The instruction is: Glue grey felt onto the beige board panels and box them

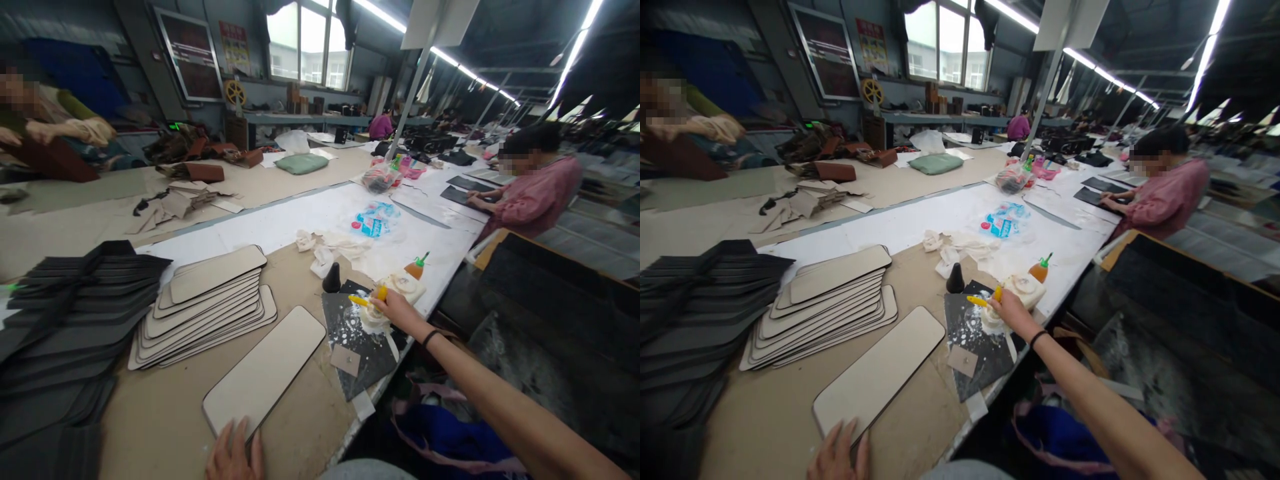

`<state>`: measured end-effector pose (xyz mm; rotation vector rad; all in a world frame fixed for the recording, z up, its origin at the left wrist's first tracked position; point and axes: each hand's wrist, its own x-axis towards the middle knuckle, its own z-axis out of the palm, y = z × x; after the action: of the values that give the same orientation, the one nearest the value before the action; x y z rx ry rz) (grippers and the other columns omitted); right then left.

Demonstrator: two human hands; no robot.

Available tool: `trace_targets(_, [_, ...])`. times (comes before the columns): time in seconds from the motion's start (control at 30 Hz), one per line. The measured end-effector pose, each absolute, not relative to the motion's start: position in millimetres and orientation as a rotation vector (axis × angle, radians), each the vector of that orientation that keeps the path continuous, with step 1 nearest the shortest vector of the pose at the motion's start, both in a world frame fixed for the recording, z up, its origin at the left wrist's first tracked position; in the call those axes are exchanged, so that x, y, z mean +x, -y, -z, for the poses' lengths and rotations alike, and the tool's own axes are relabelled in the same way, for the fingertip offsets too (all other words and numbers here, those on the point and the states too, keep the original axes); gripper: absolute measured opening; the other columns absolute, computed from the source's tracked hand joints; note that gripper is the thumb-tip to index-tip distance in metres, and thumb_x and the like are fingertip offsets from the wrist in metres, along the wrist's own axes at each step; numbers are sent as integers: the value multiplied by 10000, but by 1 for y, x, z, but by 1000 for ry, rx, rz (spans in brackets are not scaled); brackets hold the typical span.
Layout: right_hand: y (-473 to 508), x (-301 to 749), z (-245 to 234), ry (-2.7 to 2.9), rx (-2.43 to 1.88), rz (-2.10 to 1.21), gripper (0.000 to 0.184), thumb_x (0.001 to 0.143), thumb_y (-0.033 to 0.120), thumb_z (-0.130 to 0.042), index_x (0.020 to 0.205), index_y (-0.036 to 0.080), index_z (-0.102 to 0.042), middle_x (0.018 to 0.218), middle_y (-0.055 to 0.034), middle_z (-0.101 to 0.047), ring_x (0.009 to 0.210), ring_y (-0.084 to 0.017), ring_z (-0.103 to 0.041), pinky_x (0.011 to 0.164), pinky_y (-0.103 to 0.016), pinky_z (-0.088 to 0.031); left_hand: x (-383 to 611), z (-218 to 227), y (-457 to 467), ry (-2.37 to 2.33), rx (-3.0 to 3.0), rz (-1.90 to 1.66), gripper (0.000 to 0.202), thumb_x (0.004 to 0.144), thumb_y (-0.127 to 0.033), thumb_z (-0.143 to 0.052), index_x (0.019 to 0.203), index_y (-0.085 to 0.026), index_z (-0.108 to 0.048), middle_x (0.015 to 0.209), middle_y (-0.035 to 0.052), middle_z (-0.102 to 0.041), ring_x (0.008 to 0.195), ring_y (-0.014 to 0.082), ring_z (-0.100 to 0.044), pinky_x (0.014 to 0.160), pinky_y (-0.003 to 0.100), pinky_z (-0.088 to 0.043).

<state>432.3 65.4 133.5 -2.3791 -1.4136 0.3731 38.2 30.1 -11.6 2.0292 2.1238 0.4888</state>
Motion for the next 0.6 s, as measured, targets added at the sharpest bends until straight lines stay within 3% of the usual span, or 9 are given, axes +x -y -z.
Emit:
trace_targets(0.2, [-61, 429, -140, 1786, -2246, -400, 115, 785, 251, -497, 788, 160, -568, 825, -45, -574, 786, -153, -532, 737, -252, -385, 31, 28, -30, -2083, 2239, -523, 302, 809, -307, -428, 1046, -205, -584, 1173, 113, -516, 1016, 276, -503, 828, 441, -432])
trace_targets(0.4, [-48, 416, -144, 2169, -2063, -426, 124, 793, 204, -454, 736, 188, -562, 801, -55, -555, 775, -168, -528, 715, -277, -414, 31, 26, -31, -2026, 2468, -742, 248, 809, -265, -464, 996, -171, -598, 1083, 126, -548, 946, 258, -516, 758, 416, -454])
trace_targets(0.6, [-45, 432, -136, 1721, -2089, -271, 275, 741, 460, -477, 763, 214, -599, 815, -75, -623, 781, -226, -581, 727, -352, -444, 35, 13, -30, -1986, 2455, -816, 219, 793, -202, -498, 993, -155, -573, 1099, 142, -524, 1027, 269, -469, 811, 424, -439])
